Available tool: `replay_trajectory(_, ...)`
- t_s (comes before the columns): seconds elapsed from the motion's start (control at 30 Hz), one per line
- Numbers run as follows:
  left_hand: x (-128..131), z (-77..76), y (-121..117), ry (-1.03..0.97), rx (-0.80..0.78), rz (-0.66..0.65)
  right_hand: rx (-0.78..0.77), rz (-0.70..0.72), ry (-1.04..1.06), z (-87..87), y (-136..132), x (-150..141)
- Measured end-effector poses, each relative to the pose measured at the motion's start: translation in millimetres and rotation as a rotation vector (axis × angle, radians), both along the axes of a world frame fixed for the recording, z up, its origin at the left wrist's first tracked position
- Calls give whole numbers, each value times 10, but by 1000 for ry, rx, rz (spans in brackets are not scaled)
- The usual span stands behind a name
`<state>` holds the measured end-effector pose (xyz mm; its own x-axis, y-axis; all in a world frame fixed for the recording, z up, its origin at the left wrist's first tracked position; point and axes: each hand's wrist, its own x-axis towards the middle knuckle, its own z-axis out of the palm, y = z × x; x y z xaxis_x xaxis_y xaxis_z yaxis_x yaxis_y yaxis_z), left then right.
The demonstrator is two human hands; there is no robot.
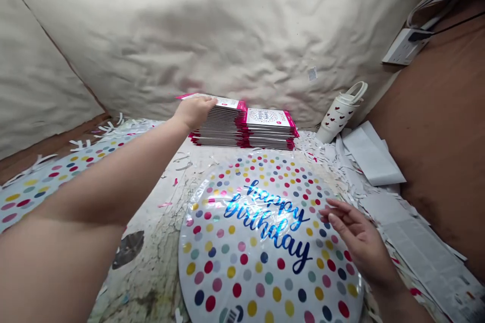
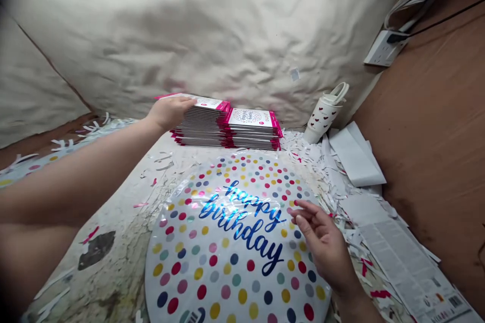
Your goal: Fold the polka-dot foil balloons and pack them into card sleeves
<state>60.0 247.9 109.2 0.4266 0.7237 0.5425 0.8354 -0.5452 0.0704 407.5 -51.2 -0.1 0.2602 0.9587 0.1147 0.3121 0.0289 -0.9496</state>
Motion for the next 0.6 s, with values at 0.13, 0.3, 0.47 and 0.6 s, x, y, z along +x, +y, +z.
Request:
replay_trajectory(0.13, 106, -58, 122, 71, -37, 91, -32, 209, -497, -125, -371, -48)
replay_trajectory(0.3, 537, -285, -1196, 194, -315, -311, 354, 742, -990, -318, -880, -285)
replay_trajectory(0.47, 645, -879, -3075, 295, -608, -745, 319, 715, -826, -265, -1010, -391)
replay_trajectory(0.6, 578, -1057, -3528, 180, -782, -675, 147, 664, -632, -156, -989, -408)
